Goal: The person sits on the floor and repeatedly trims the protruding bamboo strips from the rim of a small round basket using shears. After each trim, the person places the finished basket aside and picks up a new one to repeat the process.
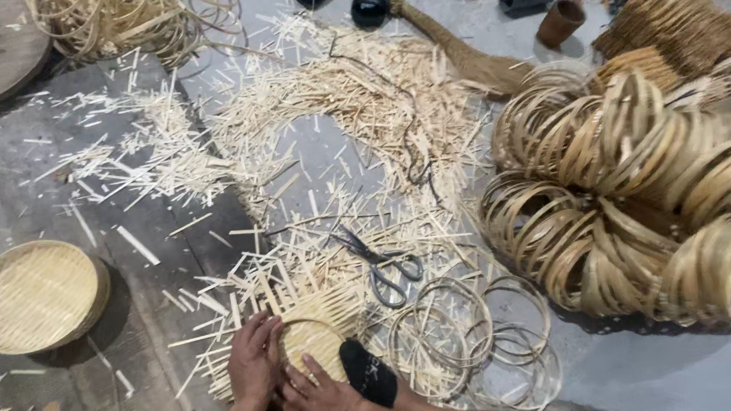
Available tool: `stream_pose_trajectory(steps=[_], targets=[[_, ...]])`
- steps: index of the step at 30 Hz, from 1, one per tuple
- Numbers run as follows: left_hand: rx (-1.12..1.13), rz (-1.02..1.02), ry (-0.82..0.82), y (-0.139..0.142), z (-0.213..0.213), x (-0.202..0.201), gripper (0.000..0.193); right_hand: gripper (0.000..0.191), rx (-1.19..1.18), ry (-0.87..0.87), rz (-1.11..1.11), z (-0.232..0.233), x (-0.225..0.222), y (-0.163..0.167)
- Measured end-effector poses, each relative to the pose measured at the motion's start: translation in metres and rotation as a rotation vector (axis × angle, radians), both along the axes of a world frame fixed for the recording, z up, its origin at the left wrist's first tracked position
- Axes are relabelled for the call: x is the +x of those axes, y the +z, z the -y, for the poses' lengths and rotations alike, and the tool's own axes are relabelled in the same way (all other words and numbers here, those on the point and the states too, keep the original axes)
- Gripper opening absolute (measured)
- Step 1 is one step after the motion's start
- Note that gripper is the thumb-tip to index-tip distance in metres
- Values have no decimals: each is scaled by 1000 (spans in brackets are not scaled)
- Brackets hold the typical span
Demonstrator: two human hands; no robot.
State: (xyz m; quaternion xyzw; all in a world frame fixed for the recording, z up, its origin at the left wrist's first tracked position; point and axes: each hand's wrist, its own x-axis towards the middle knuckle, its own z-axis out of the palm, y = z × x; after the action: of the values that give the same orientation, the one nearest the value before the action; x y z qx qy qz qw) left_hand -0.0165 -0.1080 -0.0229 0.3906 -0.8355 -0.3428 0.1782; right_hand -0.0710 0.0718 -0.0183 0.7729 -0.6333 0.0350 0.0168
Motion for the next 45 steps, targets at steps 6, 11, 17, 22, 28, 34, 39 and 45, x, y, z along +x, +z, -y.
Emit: stream_pose_trajectory(steps=[6,11,17,22,28,34,39,45], targets=[[33,20,-22,-6,6,0,25,79,187,-44,88,10,-7,12],[133,-22,7,-18,0,5,29,81,229,10,192,8,-14,15],[108,49,-3,-16,-4,6,29,71,34,60,28,-3,-8,-6],[169,27,72,-5,-5,3,28,69,-46,49,11,-2,-12,-3],[123,-30,46,-3,0,-1,26,84,126,-58,167,7,-4,9],[85,-56,49,-16,-3,5,24,61,-47,-93,22,4,20,-30],[103,-55,54,-17,2,1,24,49,-246,-142,-52,5,20,-37],[217,-109,80,-14,2,-4,33,72,170,-126,207,11,13,-19]])
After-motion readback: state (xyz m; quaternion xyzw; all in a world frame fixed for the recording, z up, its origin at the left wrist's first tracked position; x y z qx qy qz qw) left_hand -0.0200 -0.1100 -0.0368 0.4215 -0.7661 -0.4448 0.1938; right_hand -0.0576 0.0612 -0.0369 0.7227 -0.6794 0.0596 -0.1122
